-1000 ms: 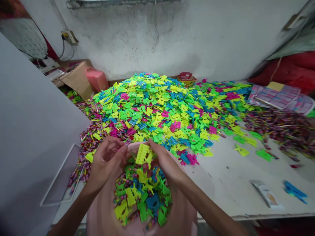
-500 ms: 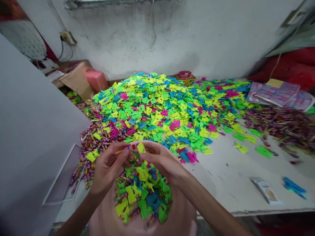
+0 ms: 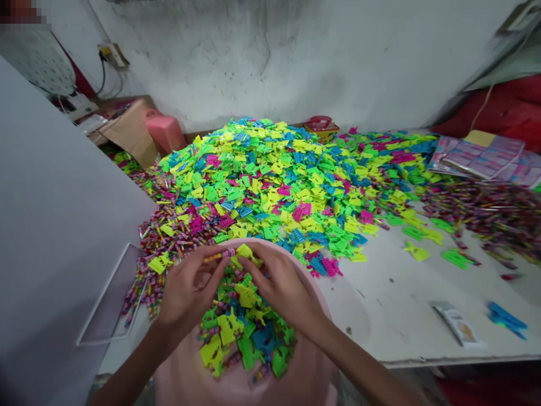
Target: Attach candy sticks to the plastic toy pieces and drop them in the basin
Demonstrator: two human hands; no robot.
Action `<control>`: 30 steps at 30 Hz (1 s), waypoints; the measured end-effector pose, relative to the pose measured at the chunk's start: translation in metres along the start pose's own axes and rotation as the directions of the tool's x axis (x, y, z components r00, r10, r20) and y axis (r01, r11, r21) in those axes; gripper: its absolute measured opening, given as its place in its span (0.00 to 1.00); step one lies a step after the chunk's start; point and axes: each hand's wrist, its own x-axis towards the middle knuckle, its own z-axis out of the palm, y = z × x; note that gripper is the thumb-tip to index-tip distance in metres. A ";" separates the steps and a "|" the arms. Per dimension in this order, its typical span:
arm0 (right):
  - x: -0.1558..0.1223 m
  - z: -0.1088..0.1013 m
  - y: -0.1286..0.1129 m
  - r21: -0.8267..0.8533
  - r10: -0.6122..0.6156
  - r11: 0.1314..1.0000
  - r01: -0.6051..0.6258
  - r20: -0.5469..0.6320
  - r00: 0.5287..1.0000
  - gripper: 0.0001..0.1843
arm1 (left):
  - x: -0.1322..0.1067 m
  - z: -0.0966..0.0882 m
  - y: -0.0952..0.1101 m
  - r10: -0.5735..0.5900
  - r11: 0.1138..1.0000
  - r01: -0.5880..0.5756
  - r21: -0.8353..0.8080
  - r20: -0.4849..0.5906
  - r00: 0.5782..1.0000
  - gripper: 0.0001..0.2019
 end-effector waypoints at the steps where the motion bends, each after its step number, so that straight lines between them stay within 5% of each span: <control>1: -0.001 -0.001 0.000 -0.072 -0.055 0.996 0.054 -0.008 0.998 0.13 | -0.001 -0.001 0.001 0.033 0.998 -0.033 0.052 0.007 0.999 0.09; 7: 0.003 -0.014 0.002 -0.186 -0.383 0.892 0.412 0.173 0.907 0.21 | 0.007 -0.020 0.002 0.033 0.999 -0.040 0.032 0.216 0.976 0.08; 11: 0.009 -0.016 0.006 -0.111 -0.274 0.946 0.305 0.232 0.933 0.16 | 0.017 -0.029 -0.005 -0.008 0.993 0.052 -0.105 0.382 0.924 0.07; 18: 0.010 -0.004 0.025 -0.068 -0.136 0.984 0.165 0.319 0.938 0.15 | 0.018 -0.023 -0.023 -0.069 0.991 0.114 -0.069 0.466 0.882 0.10; 25: 0.034 -0.031 0.022 -0.054 -0.083 0.992 0.117 0.422 0.903 0.18 | 0.024 -0.035 -0.043 -0.023 0.997 0.054 -0.060 0.432 0.902 0.14; 28: 0.055 -0.057 0.060 -0.371 0.077 0.928 -0.015 0.154 0.985 0.20 | 0.031 -0.055 -0.085 -0.214 0.969 0.182 0.169 0.197 0.957 0.21; 30: 0.065 -0.068 0.096 -0.570 0.216 0.805 -0.166 0.019 0.976 0.19 | 0.031 -0.062 -0.121 -0.370 0.861 0.303 0.408 0.095 0.924 0.20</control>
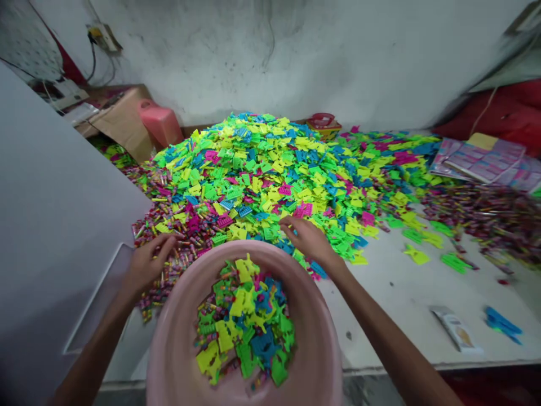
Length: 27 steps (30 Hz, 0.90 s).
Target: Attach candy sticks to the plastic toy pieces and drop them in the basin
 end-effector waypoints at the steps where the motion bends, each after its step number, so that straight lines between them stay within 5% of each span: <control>1: 0.007 0.008 0.016 -0.041 0.043 0.998 -0.042 0.010 0.999 0.18 | 0.005 0.007 -0.015 -0.040 0.998 0.040 0.040 0.013 0.999 0.18; 5: 0.026 0.044 0.052 -0.156 0.110 0.982 -0.105 0.028 0.994 0.19 | 0.010 0.047 -0.047 -0.142 0.979 0.123 0.165 0.106 0.984 0.12; 10: 0.046 0.074 0.046 -0.191 0.090 0.978 -0.083 0.027 0.996 0.16 | 0.013 0.075 -0.044 -0.190 0.965 0.165 0.202 0.112 0.975 0.09; 16: 0.069 0.085 0.036 -0.178 0.140 0.972 -0.152 -0.075 0.987 0.18 | 0.025 0.073 -0.046 -0.189 0.982 0.189 0.006 -0.002 0.982 0.03; 23: 0.079 0.093 0.039 -0.044 0.144 0.988 -0.148 -0.079 0.986 0.20 | 0.023 0.059 -0.037 -0.265 0.879 0.154 -0.451 -0.193 0.945 0.25; 27: 0.079 0.091 0.041 0.087 0.162 0.984 -0.153 -0.121 0.979 0.18 | 0.016 0.045 -0.014 -0.255 0.788 0.044 -0.614 -0.260 0.931 0.25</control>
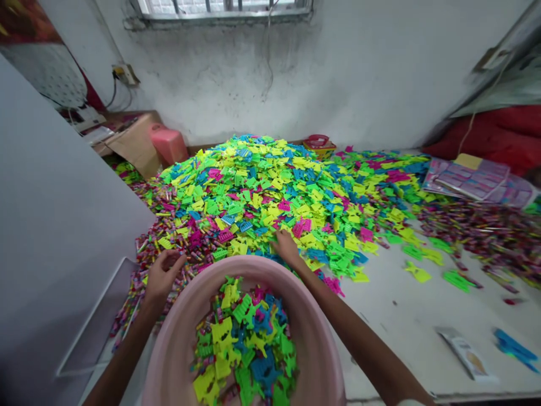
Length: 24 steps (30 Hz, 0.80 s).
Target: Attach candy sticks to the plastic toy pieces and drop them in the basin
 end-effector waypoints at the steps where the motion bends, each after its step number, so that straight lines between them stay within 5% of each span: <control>1: 0.000 -0.003 0.001 0.046 0.005 0.999 -0.004 -0.013 1.000 0.17 | -0.003 0.000 0.007 0.006 0.999 -0.006 -0.043 -0.002 1.000 0.24; 7: -0.006 -0.028 0.000 0.384 0.165 0.917 -0.104 -0.128 0.978 0.18 | -0.027 -0.001 0.042 0.020 0.969 -0.017 -0.246 0.007 1.000 0.21; 11: -0.019 -0.045 -0.016 0.619 0.246 0.767 -0.167 -0.043 0.968 0.18 | -0.040 0.005 0.063 0.017 0.931 0.022 -0.364 0.102 0.995 0.20; 18: -0.083 -0.071 -0.063 0.805 0.139 0.554 -0.212 0.162 0.977 0.25 | -0.063 0.013 0.091 -0.039 0.859 0.184 -0.477 0.297 0.954 0.15; 24: -0.133 -0.067 -0.108 0.880 0.060 0.410 -0.240 0.237 0.970 0.24 | -0.080 0.015 0.104 0.086 0.948 0.025 -0.319 0.330 0.940 0.13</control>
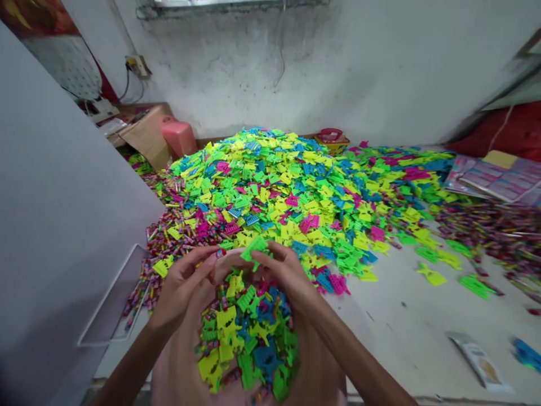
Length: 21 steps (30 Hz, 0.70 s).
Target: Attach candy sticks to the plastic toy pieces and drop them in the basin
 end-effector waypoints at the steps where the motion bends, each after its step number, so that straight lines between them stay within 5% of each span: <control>1: -0.005 0.006 -0.001 0.014 0.019 1.000 -0.020 0.021 1.000 0.26 | -0.002 0.001 0.001 0.034 0.999 -0.034 0.021 0.013 0.999 0.12; 4: -0.016 0.017 -0.003 0.040 0.066 0.997 -0.072 0.119 0.991 0.34 | -0.007 0.004 0.003 0.077 0.997 -0.078 0.018 0.051 0.996 0.10; 10: -0.025 0.017 -0.010 0.195 0.106 0.964 -0.181 0.340 0.934 0.24 | -0.014 0.007 0.003 0.059 0.998 -0.059 0.013 0.054 0.997 0.10; 16: -0.023 0.013 -0.011 -0.008 0.005 1.000 -0.004 0.157 0.988 0.24 | -0.015 0.008 0.003 0.021 0.998 -0.018 -0.053 0.051 0.998 0.11; 21: -0.026 0.015 -0.010 -0.136 -0.136 0.977 0.164 0.195 0.971 0.15 | -0.017 0.010 0.000 0.012 1.000 -0.012 -0.002 0.038 0.999 0.12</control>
